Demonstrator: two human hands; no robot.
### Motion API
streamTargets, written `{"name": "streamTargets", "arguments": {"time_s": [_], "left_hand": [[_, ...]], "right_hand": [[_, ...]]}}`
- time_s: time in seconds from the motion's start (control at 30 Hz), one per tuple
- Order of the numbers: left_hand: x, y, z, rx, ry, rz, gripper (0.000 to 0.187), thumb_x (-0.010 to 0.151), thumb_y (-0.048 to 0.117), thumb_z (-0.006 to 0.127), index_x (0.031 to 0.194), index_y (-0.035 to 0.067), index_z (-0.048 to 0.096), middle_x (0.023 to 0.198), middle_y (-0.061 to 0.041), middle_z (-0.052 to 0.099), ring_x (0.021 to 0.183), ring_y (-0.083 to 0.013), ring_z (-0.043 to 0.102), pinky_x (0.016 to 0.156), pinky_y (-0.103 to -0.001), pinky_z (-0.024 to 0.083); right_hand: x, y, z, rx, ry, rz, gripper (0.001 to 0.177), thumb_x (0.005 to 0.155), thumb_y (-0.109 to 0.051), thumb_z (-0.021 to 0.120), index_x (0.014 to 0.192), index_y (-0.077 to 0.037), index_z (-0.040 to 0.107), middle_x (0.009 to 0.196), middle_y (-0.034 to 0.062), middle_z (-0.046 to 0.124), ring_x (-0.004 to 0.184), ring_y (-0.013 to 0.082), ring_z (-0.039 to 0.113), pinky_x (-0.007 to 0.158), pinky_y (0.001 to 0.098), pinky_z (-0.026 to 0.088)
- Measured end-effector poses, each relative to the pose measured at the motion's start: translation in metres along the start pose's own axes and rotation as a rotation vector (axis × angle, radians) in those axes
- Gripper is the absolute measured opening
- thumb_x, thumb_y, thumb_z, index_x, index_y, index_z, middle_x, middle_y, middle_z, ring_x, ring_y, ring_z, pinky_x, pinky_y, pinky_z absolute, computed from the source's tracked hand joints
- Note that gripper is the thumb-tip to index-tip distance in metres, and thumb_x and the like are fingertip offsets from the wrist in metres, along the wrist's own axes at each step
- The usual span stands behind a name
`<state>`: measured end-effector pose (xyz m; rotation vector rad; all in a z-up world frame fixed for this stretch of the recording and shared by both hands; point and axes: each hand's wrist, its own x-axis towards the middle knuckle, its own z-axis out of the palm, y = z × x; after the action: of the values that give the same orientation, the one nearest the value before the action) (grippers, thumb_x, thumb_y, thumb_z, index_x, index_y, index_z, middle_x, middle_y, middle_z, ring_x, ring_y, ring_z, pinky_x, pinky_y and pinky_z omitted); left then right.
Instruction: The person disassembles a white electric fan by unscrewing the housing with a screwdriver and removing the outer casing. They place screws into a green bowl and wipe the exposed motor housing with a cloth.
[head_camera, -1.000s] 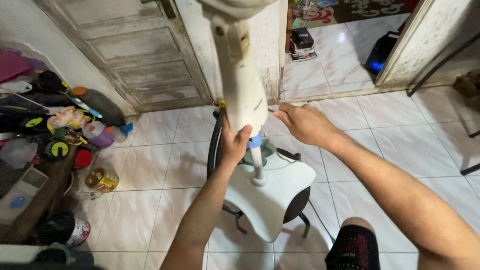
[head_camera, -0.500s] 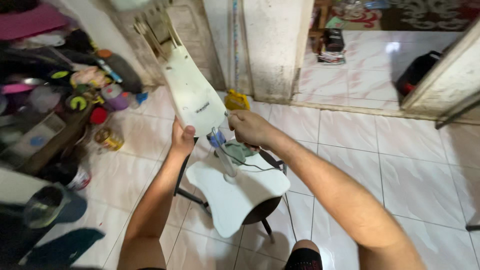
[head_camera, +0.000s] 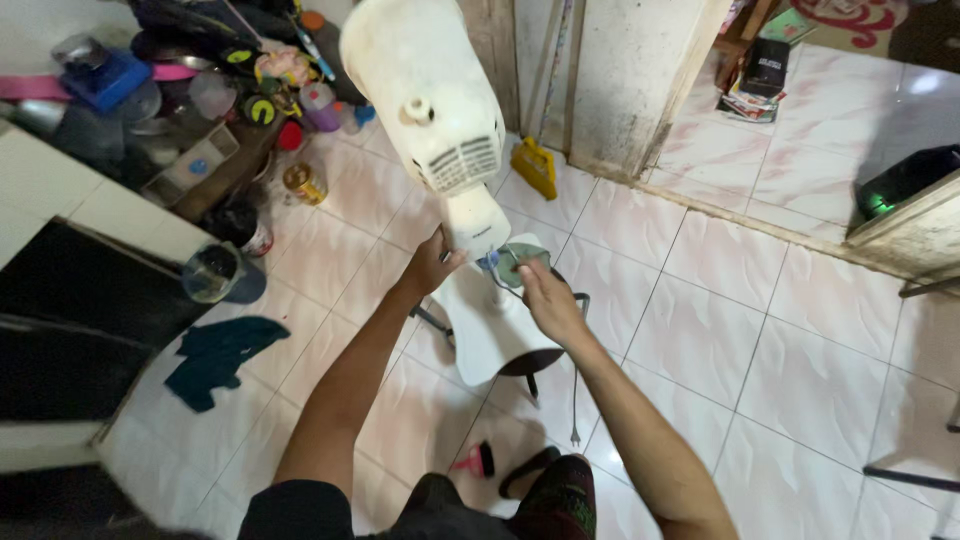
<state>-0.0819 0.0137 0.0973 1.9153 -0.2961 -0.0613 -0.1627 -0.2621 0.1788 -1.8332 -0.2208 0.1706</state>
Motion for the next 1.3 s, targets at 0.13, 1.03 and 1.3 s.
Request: {"name": "streamTargets", "arguments": {"time_s": [0.13, 1.03, 1.3], "left_hand": [[-0.015, 0.08, 0.0, -0.174, 0.216, 0.25, 0.069, 0.094, 0.006, 0.065, 0.153, 0.001, 0.03, 0.142, -0.009, 0.054, 0.129, -0.0169, 0.055, 0.105, -0.03, 0.045], [0.019, 0.122, -0.055, -0.003, 0.079, 0.197, 0.048, 0.096, 0.009, 0.074, 0.137, 0.004, 0.05, 0.129, -0.011, 0.06, 0.117, -0.022, 0.063, 0.092, -0.035, 0.056], [0.037, 0.107, -0.079, -0.077, -0.082, 0.379, 0.063, 0.095, 0.014, 0.076, 0.149, 0.008, 0.046, 0.127, -0.011, 0.053, 0.117, -0.023, 0.063, 0.088, -0.034, 0.06]], "right_hand": [[0.003, -0.044, 0.012, -0.024, 0.015, -0.257, 0.034, 0.103, -0.018, 0.052, 0.133, -0.003, 0.047, 0.095, 0.0195, 0.067, 0.087, 0.035, 0.068, 0.077, 0.0436, 0.052], [0.017, -0.099, 0.072, -0.052, 0.249, -0.047, 0.035, 0.102, -0.015, 0.053, 0.136, -0.007, 0.056, 0.09, 0.0108, 0.07, 0.079, 0.0202, 0.067, 0.073, 0.0343, 0.053], [0.022, -0.117, 0.113, -0.032, 0.443, 0.087, 0.039, 0.099, -0.016, 0.053, 0.137, -0.008, 0.058, 0.092, 0.0097, 0.07, 0.075, 0.0168, 0.064, 0.071, 0.0315, 0.053]]}}
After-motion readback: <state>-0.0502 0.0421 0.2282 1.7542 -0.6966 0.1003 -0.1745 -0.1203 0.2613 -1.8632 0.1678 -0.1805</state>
